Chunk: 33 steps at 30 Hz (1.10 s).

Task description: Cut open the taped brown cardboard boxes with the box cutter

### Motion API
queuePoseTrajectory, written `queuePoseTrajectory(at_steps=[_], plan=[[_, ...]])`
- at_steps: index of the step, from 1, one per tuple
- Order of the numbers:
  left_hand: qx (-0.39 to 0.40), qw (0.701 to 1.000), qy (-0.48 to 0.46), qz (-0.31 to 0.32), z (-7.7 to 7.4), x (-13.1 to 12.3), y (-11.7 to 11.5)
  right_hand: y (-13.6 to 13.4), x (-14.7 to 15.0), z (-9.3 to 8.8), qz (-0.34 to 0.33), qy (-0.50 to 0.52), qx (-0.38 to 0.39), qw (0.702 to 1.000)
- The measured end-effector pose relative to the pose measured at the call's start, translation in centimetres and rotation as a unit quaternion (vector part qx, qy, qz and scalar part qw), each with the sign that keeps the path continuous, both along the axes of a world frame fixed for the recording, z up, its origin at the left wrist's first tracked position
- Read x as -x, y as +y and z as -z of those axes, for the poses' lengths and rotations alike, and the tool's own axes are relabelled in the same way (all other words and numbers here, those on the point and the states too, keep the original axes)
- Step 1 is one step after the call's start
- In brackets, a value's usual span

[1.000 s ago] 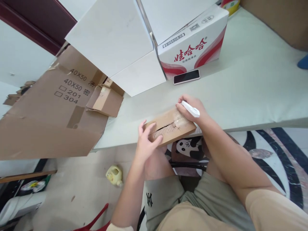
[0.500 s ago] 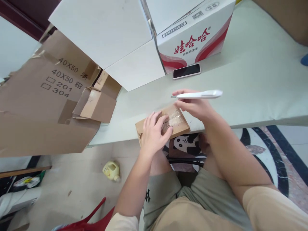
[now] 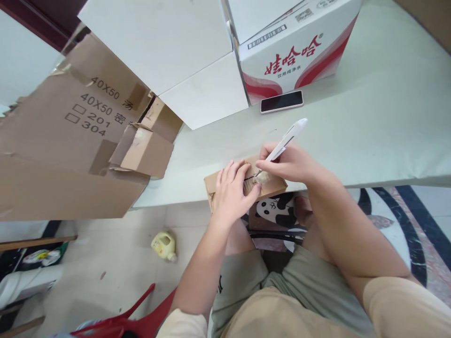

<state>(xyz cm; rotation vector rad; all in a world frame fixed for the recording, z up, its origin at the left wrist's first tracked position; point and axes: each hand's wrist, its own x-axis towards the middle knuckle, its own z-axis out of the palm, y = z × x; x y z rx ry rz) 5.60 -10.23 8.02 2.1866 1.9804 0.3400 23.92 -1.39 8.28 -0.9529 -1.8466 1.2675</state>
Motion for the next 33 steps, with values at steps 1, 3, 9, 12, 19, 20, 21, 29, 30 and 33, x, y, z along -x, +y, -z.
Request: queuePoseTrajectory(at_steps=[1,3,9,12,19,20,21,29,30,33], plan=[[0.001,1.000,0.000,0.000,0.0,0.0,0.1,0.0,0.0,0.1,0.003,-0.001,-0.006,1.000],[0.003,1.000,0.000,-0.002,-0.1,0.0,0.3,0.1,0.1,0.3,0.005,0.008,-0.019,1.000],[0.013,1.000,0.015,-0.001,-0.1,-0.1,0.3,0.3,0.2,1.0,-0.026,-0.018,-0.062,0.998],[0.024,0.999,0.037,0.009,-0.2,-0.1,0.3,0.5,0.4,1.5,-0.026,-0.050,-0.074,0.996],[0.022,0.999,0.042,0.011,-0.2,0.0,0.4,0.4,-0.7,0.8,-0.028,-0.073,-0.086,0.993],[0.020,0.999,0.043,0.011,-0.2,0.0,0.4,0.4,-1.1,0.6,-0.022,-0.069,-0.085,0.994],[0.019,0.999,0.043,0.011,-0.2,0.0,0.4,0.4,-1.4,0.3,-0.015,-0.067,-0.085,0.994],[0.028,0.998,0.050,0.007,-0.4,-0.2,0.5,0.7,-1.2,0.3,0.007,-0.099,-0.042,0.994],[0.028,0.998,0.052,0.006,-0.5,-0.2,0.5,0.7,-1.1,0.3,0.006,-0.104,-0.039,0.994],[0.029,0.998,0.049,0.005,-0.5,-0.3,0.5,0.5,-1.3,0.0,0.027,-0.108,-0.057,0.992]])
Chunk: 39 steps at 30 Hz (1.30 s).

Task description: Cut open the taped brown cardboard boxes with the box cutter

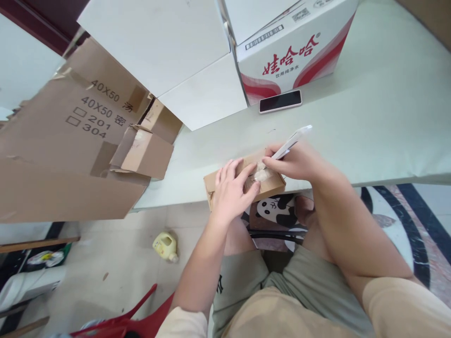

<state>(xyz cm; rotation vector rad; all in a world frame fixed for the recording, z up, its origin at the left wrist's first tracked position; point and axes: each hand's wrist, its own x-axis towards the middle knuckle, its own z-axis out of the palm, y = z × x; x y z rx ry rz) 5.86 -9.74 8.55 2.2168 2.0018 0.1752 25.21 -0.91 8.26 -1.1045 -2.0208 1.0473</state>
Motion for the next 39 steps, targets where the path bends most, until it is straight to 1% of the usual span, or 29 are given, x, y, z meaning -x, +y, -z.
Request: queuePoseTrajectory(at_steps=[3,5,9,13,16,18,21,24,26,29,32,34,36,39], plan=[[-0.002,1.000,-0.007,0.003,0.1,0.1,0.0,-0.2,-0.4,-0.5,0.034,0.020,-0.022,0.999],[-0.004,1.000,-0.009,0.005,0.2,0.1,0.0,-0.1,-0.5,-0.6,0.041,0.032,-0.019,0.998],[-0.008,1.000,-0.009,0.006,0.3,0.2,0.0,0.2,-0.3,-0.2,0.033,0.045,0.008,0.998],[-0.008,1.000,-0.006,0.006,0.3,0.2,0.0,0.4,-0.3,0.0,0.021,0.042,0.005,0.999],[-0.006,1.000,-0.005,0.004,0.2,0.1,0.0,0.3,-0.4,-0.2,0.026,0.040,0.005,0.999],[-0.004,1.000,-0.009,0.002,0.2,0.1,0.0,0.2,-0.5,-0.5,0.051,0.034,0.001,0.998],[-0.008,1.000,-0.017,0.002,0.3,0.2,-0.1,0.0,-0.8,-0.7,0.112,0.044,-0.017,0.993],[-0.016,1.000,-0.026,0.003,0.5,0.3,-0.2,-0.1,-1.2,-0.8,0.168,0.106,-0.022,0.980],[-0.017,0.999,-0.040,-0.003,0.6,0.6,0.0,0.0,-1.3,-0.7,0.187,0.139,-0.027,0.972],[-0.014,0.997,-0.054,-0.047,0.2,1.5,0.6,0.3,-1.3,-0.5,0.173,0.145,-0.036,0.974],[0.017,0.995,-0.040,-0.085,-0.8,3.2,1.3,0.4,-1.1,-0.2,0.138,0.152,-0.003,0.979],[0.063,0.994,-0.039,-0.083,-1.4,4.7,1.8,0.5,-1.1,-0.1,0.120,0.153,0.022,0.981],[0.091,0.993,-0.051,-0.063,-1.8,5.9,2.2,0.5,-1.1,-0.1,0.112,0.147,0.027,0.982],[0.076,0.996,-0.033,-0.032,-1.8,6.9,2.7,0.5,-1.2,0.0,0.108,0.132,0.012,0.985]])
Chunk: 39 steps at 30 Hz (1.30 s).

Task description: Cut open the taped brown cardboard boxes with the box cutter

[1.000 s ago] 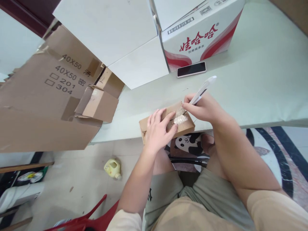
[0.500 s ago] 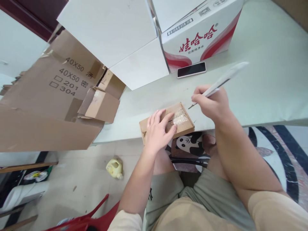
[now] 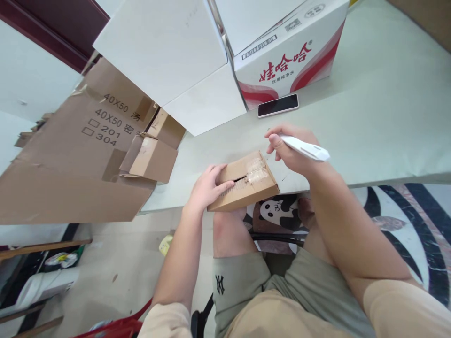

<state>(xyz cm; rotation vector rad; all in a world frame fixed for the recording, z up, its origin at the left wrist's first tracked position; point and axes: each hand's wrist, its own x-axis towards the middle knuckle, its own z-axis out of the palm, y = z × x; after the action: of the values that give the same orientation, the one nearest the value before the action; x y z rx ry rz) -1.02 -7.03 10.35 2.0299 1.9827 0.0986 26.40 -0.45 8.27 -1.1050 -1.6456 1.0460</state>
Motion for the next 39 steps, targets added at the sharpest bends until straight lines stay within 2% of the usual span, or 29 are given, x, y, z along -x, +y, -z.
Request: queuePoseTrajectory(at_steps=[6,9,12,15,18,21,24,29,32,35,37,39], plan=[[-0.008,0.980,0.201,-0.004,-0.2,-1.1,0.3,0.1,0.1,0.3,-0.005,-0.038,-0.037,0.999],[-0.027,0.973,0.227,-0.022,-1.2,-1.3,0.4,0.1,0.4,0.4,-0.033,-0.073,-0.026,0.996],[-0.084,0.985,0.144,-0.042,-2.3,-0.5,0.7,-0.1,0.9,0.5,-0.101,-0.090,-0.002,0.991],[-0.122,0.989,-0.033,-0.075,-2.8,0.7,0.9,-0.3,1.6,0.3,-0.138,-0.126,0.013,0.982],[-0.127,0.953,-0.234,-0.144,-2.2,1.0,0.5,-0.5,2.5,0.4,-0.094,-0.140,-0.019,0.985],[-0.179,0.895,-0.349,-0.211,-0.6,-0.1,-0.6,-1.1,3.7,0.5,-0.021,-0.099,-0.029,0.994],[-0.262,0.866,-0.365,-0.218,0.8,-2.2,-2.0,-2.1,4.9,0.6,-0.009,-0.038,-0.018,0.999],[-0.326,0.857,-0.335,-0.219,1.7,-4.6,-3.7,-2.8,5.4,0.0,0.033,-0.056,0.016,0.998],[-0.341,0.836,-0.356,-0.242,2.0,-3.9,-3.4,-2.0,4.2,0.0,0.042,-0.049,0.055,0.996],[-0.346,0.799,-0.400,-0.286,2.6,-2.0,-2.6,-0.8,2.8,0.5,0.045,0.027,0.054,0.997],[-0.341,0.806,-0.381,-0.299,3.0,-0.6,-2.1,-0.2,2.4,0.9,0.026,0.088,0.056,0.994],[-0.349,0.845,-0.290,-0.283,3.0,0.4,-1.9,0.0,2.6,1.3,0.004,0.140,0.078,0.987]])
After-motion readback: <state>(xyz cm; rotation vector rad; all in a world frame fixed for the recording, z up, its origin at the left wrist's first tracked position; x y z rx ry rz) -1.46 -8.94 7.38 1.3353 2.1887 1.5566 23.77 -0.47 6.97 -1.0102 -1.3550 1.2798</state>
